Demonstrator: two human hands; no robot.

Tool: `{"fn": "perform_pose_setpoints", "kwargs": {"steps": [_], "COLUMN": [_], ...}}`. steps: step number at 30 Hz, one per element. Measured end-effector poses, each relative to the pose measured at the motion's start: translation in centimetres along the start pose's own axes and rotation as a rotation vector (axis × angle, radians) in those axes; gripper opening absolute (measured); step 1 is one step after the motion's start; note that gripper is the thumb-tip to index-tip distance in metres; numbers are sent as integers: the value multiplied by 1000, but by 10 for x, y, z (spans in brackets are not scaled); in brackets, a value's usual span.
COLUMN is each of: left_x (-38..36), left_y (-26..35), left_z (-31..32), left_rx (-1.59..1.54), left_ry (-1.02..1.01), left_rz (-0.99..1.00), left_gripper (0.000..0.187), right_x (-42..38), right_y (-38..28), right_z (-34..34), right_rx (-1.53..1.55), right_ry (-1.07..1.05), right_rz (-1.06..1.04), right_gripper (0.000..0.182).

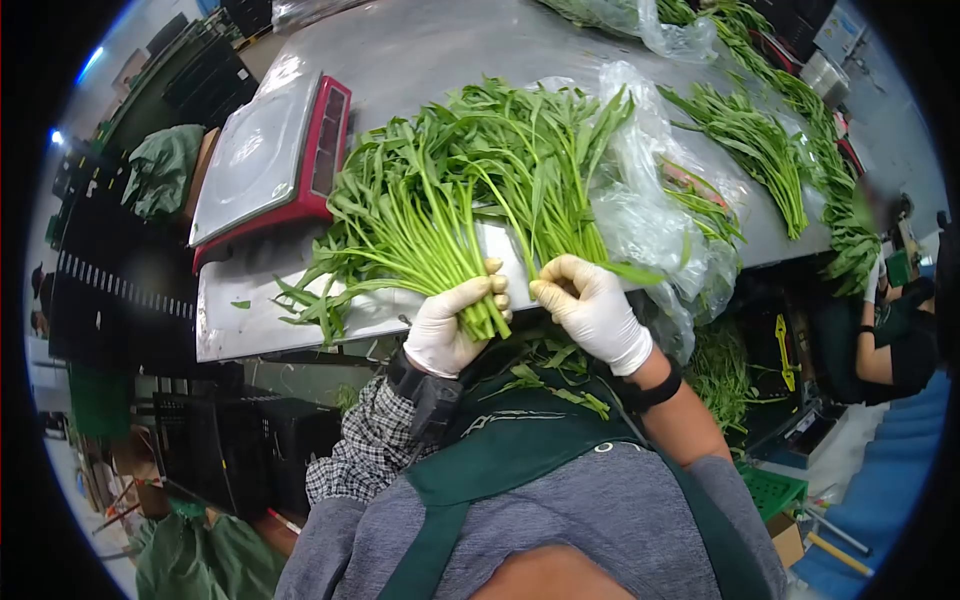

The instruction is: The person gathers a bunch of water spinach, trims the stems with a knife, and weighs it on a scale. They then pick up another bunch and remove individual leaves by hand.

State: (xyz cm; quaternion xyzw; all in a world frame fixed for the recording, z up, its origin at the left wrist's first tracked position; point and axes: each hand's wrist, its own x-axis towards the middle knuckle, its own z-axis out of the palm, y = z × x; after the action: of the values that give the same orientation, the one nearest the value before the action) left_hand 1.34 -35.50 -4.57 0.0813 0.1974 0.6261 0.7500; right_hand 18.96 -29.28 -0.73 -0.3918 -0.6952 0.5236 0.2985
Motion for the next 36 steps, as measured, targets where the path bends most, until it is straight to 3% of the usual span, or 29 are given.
{"fn": "perform_pose_setpoints", "kwargs": {"steps": [2, 9, 11, 13, 15, 16, 23, 28, 31, 36], "left_x": [0, 1, 2, 3, 0, 0, -1, 0, 1, 1], "left_y": [-5, -5, -5, -7, -6, -4, -7, -11, -13, -20], "left_z": [4, 5, 1, -1, 10, 4, 4, 4, -3, 10], "left_rx": [37, 126, 184, 185, 167, 184, 159, 161, 145, 239], "left_ry": [72, 126, 176, 151, 161, 127, 163, 165, 183, 237], "left_rz": [23, 92, 82, 78, 109, 91, 130, 149, 158, 220], "left_gripper": [29, 21, 19, 22, 26, 29, 28, 26, 35, 21], "right_x": [-4, 1, 6, 17, 27, 24, 24, 22, 20, 8], "right_y": [-12, -6, -17, -18, -12, -19, -16, -19, -24, -24], "right_z": [11, 16, 12, 16, 20, 19, 21, 21, 21, 15], "right_rx": [41, -351, -304, -396, -741, -767, -657, -773, -779, -819], "right_ry": [-31, -57, 143, 179, 130, 61, -3, 27, 8, -68], "right_rz": [-9, -332, -423, -503, -748, -645, -596, -621, -585, -519], "right_gripper": [12, 10, 13, 16, 23, 22, 11, 10, 11, 11]}}
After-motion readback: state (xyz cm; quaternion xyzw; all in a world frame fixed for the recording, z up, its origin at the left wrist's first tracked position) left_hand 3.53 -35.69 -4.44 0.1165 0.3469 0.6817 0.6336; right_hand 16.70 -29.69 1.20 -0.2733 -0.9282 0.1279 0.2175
